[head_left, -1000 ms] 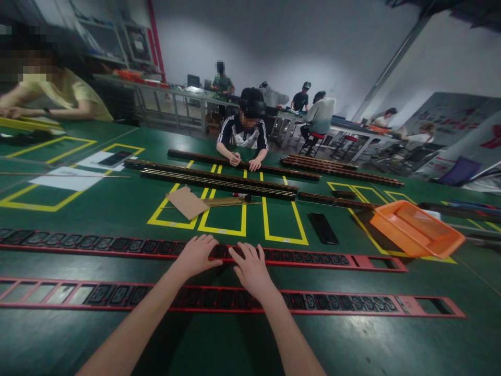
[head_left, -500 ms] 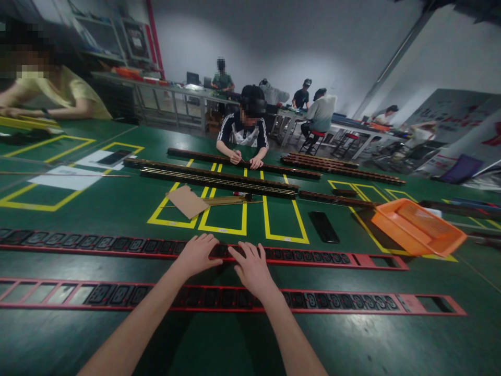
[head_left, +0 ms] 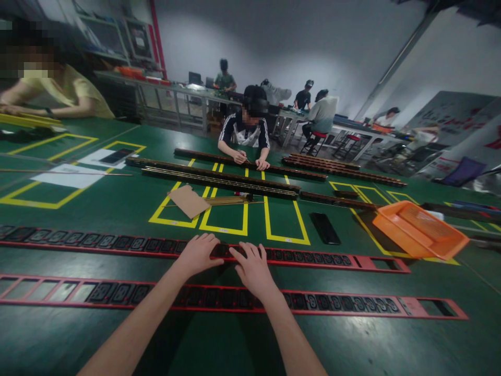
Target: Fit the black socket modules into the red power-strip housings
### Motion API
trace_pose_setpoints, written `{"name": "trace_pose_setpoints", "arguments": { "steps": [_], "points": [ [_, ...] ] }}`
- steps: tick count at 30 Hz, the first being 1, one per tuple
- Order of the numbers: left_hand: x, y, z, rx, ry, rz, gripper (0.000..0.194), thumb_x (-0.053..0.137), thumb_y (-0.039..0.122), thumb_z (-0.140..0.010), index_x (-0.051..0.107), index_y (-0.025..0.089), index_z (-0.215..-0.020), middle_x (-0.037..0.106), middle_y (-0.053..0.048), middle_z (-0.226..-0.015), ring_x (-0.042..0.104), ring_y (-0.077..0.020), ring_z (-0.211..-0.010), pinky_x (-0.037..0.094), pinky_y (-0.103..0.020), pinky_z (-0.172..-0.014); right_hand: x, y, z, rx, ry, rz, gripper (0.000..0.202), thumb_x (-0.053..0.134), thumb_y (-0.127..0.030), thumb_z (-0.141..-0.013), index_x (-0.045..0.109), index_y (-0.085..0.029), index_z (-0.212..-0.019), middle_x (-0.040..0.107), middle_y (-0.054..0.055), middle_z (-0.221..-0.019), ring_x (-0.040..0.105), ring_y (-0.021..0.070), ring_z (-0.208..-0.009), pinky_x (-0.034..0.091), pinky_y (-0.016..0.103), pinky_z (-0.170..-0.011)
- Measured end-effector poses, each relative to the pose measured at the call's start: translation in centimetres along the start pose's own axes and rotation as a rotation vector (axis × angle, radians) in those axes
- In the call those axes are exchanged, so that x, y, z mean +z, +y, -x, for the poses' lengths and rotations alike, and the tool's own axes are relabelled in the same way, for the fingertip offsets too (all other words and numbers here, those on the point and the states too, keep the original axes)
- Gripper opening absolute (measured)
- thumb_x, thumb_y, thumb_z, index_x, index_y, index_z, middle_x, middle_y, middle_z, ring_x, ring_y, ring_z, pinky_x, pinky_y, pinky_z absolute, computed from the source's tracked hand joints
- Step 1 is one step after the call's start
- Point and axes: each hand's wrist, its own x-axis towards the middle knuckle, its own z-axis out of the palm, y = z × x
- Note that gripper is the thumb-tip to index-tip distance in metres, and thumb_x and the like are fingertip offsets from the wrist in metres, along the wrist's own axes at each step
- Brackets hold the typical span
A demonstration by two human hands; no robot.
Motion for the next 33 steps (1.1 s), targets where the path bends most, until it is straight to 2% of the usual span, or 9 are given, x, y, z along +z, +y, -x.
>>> {"name": "trace_pose_setpoints", "arguments": {
  "steps": [9, 17, 22, 26, 33],
  "points": [
    [-0.1, 0.0, 0.0, 0.021, 0.005, 0.002, 0.041, 0.067, 0.052, -0.078, 0.061, 0.024, -0.106, 0.064, -0.006, -0.109, 0.057, -0.0261, -0.104, 0.041, -0.039, -0.087, 0.4, 0.0, 0.0, 0.026, 0.019, -0.033, 0.047, 0.056, -0.027, -0.092, 0.049, -0.038, -0.137, 0.048, 0.005, -0.144, 0.039, 0.0258, -0.133, 0.019, 0.058, -0.114],
    [0.1, -0.1, 0.0, 0.021, 0.009, 0.007, 0.041, 0.067, 0.052, -0.078, 0.061, 0.024, -0.106, 0.064, -0.006, -0.108, 0.057, -0.0258, -0.103, 0.041, -0.038, -0.087, -0.1, 0.0, 0.0, 0.000, 0.017, -0.053, 0.047, 0.056, -0.027, -0.092, 0.049, -0.036, -0.137, 0.047, 0.005, -0.143, 0.039, 0.0257, -0.133, 0.021, 0.056, -0.114],
    [0.0, -0.1, 0.0, 0.068, -0.024, -0.008, 0.039, 0.069, 0.049, -0.077, 0.061, 0.022, -0.105, 0.065, -0.005, -0.105, 0.058, -0.0246, -0.101, 0.042, -0.037, -0.086, 0.6, 0.0, -0.3, 0.044, 0.066, -0.085, 0.054, 0.063, -0.028, -0.088, 0.046, -0.031, -0.139, 0.056, 0.006, -0.131, 0.047, 0.0245, -0.124, 0.025, 0.052, -0.113],
    [-0.2, 0.0, 0.0, 0.113, -0.041, 0.005, 0.042, 0.071, 0.051, -0.074, 0.061, 0.021, -0.102, 0.065, -0.004, -0.102, 0.059, -0.0241, -0.098, 0.043, -0.036, -0.084, 1.1, 0.2, -0.3, 0.057, 0.083, -0.085, 0.051, 0.068, -0.032, -0.085, 0.052, -0.028, -0.133, 0.060, 0.006, -0.123, 0.050, 0.0244, -0.119, 0.027, 0.050, -0.112],
    [-0.2, 0.3, 0.2, 0.104, -0.037, 0.006, 0.041, 0.071, 0.051, -0.073, 0.062, 0.022, -0.101, 0.065, -0.004, -0.101, 0.059, -0.0241, -0.097, 0.042, -0.036, -0.084, 2.1, 0.5, -0.2, 0.048, 0.094, -0.073, 0.054, 0.066, -0.027, -0.088, 0.047, -0.028, -0.139, 0.061, 0.006, -0.125, 0.052, 0.0228, -0.119, 0.025, 0.049, -0.114]
  ]
}}
